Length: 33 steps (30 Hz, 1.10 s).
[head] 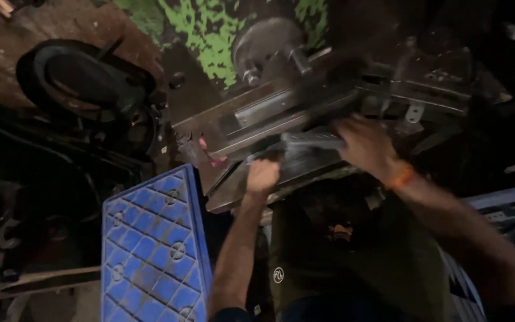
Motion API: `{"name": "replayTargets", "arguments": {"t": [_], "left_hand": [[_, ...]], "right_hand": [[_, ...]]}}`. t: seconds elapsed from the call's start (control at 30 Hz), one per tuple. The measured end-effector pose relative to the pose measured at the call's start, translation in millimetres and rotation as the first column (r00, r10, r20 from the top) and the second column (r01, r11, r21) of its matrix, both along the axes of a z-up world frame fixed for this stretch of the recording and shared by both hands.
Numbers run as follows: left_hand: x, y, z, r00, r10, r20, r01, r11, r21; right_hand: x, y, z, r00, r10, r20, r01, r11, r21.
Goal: Manually feed metal plates into an industrial stamping machine and sort the finished parts into crates.
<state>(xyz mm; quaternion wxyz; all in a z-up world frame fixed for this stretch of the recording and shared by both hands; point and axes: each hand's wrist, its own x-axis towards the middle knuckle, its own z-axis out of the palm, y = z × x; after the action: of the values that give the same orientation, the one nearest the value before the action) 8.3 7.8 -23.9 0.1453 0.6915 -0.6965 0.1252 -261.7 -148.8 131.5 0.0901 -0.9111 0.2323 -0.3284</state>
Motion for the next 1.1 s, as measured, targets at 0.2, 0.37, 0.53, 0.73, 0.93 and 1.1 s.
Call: {"name": "replayTargets", "arguments": {"t": [0.2,0.37,0.53,0.73,0.93,1.1], "left_hand": [[-34.4,9.6,58.1,0.966,-0.092,0.242,0.202,0.855,-0.478],[-1.1,3.9,-33.7,0.981,-0.062,0.183,0.12,0.937,-0.329],[-22.8,11.7,82.8,0.991,0.015,0.133,0.009,0.984,-0.181],[16.7,-59.3,137.7,0.967,0.176,0.182,-0.152,0.978,-0.14],[68.5,-126.6,84.4,0.966,0.187,0.176,-0.211,0.969,0.129],[4.4,-84.5,133.3,0.973,0.149,0.175,-0.168,0.981,0.099]], "right_hand": [[109.7,-34.9,22.8,0.952,0.229,-0.205,-0.26,0.955,-0.14],[125.6,-37.9,36.3,0.841,0.272,-0.469,-0.282,0.958,0.049],[19.6,3.5,-3.1,0.958,0.245,-0.15,-0.23,0.967,0.108],[-133.4,32.2,-116.2,0.849,-0.235,0.473,-0.338,0.446,0.829],[-207.8,81.7,-298.0,0.463,-0.833,0.302,-0.695,-0.13,0.707],[-182.7,95.8,-309.9,0.613,-0.784,0.101,-0.6,-0.379,0.705]]}}
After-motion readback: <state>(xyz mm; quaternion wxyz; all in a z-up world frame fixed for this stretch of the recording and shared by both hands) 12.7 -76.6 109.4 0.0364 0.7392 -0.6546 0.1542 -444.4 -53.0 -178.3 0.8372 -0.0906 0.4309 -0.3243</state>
